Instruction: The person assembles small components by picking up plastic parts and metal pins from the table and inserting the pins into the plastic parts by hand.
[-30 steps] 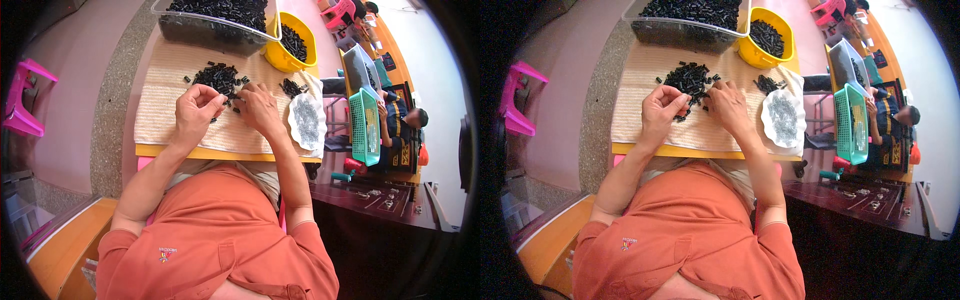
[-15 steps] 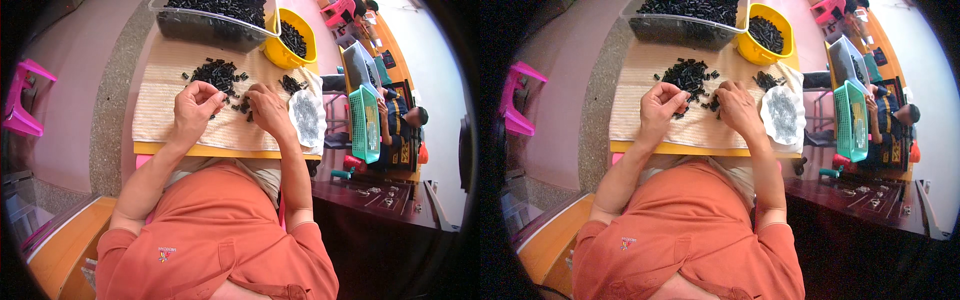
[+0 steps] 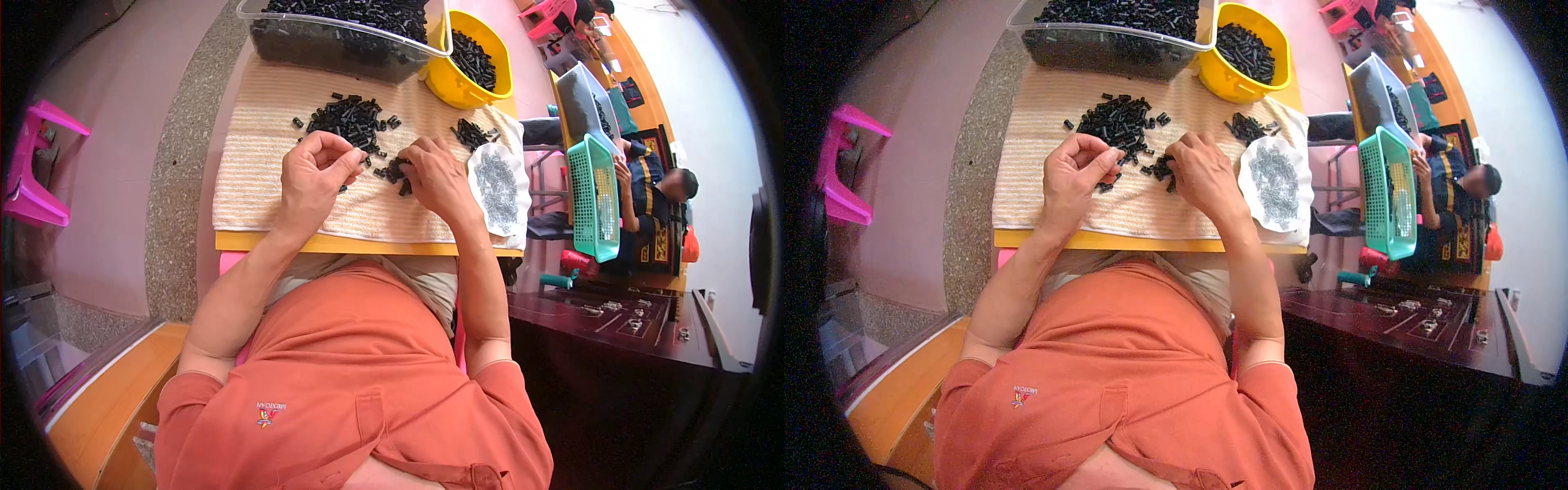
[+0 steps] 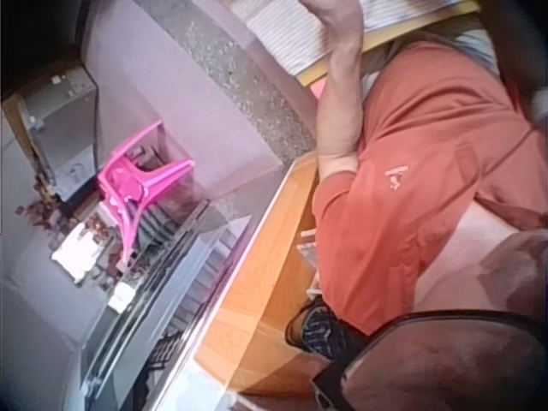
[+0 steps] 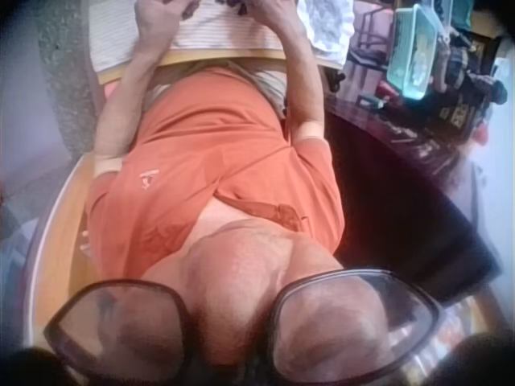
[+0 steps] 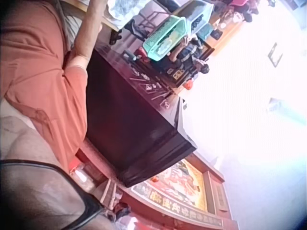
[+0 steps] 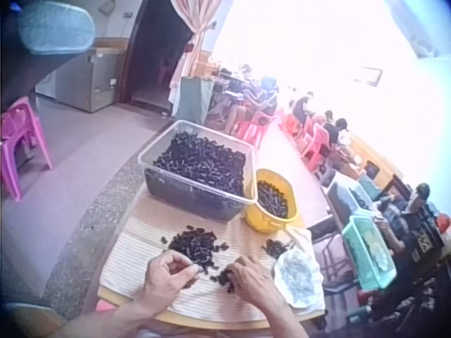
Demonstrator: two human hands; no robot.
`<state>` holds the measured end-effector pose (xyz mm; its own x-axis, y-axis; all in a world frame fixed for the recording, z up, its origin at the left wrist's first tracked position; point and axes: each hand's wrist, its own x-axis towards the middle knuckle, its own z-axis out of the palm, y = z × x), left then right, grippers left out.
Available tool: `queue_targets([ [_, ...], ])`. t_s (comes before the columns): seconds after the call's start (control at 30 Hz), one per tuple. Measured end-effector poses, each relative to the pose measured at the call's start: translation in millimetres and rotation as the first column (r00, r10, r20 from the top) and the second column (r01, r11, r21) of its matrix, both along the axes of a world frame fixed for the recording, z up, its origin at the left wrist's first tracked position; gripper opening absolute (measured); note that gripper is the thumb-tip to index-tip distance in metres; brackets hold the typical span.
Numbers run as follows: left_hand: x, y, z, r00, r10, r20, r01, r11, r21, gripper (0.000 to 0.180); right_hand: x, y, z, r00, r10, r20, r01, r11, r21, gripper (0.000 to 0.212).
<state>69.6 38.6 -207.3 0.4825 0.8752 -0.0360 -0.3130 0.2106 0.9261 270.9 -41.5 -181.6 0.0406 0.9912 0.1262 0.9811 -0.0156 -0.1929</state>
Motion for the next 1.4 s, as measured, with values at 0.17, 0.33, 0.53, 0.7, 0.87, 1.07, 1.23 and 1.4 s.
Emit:
queue_targets([
  [0.17, 0.2, -0.2, -0.7, 1.0, -0.004, 0.004, 0.004, 1.0, -0.006, 0.01, -1.0, -0.3, -0.2, 1.0, 0.013, 0.0, -0.013, 1.0, 0.017, 0.014],
  [0.33, -0.9, 0.6, -5.0, 1.0, -0.026, -0.008, 0.026, 1.0, 0.006, 0.009, -0.7, -0.7, -1.1, 0.999, 0.025, -0.021, -0.025, 1.0, -0.007, 0.015],
  [0.53, -1.0, 0.8, -4.7, 0.999, -0.03, -0.018, 0.03, 1.0, 0.005, 0.01, -2.0, -1.5, -5.5, 0.999, -0.003, -0.032, 0.004, 1.0, 0.003, 0.017],
  [0.7, 1.1, 0.4, -2.5, 1.0, -0.02, -0.01, 0.02, 1.0, 0.014, 0.01, 0.4, -3.8, -9.1, 0.998, 0.007, -0.063, -0.003, 0.998, 0.064, 0.016],
  [0.87, 0.7, 0.7, -3.8, 0.999, -0.038, -0.034, 0.04, 0.999, 0.037, 0.01, 2.1, -5.7, -11.4, 0.988, 0.048, -0.149, -0.007, 0.965, 0.262, 0.014],
  [1.07, 1.7, -3.1, -6.5, 0.967, -0.252, 0.03, 0.251, 0.968, 0.005, 0.017, -33.6, -12.7, 1.2, 0.87, 0.102, -0.482, 0.124, 0.901, 0.415, 0.012],
  [1.23, -0.5, -4.2, -5.7, 0.909, -0.395, 0.13, 0.407, 0.909, -0.088, 0.018, -48.8, -15.2, -5.9, 0.813, 0.216, -0.54, 0.1, 0.862, 0.496, 0.012],
  [1.4, -4.5, -2.0, -5.1, 0.895, -0.411, 0.17, 0.438, 0.883, -0.169, 0.016, -52.1, -20.8, -5.1, 0.803, 0.217, -0.556, 0.097, 0.871, 0.481, 0.013],
])
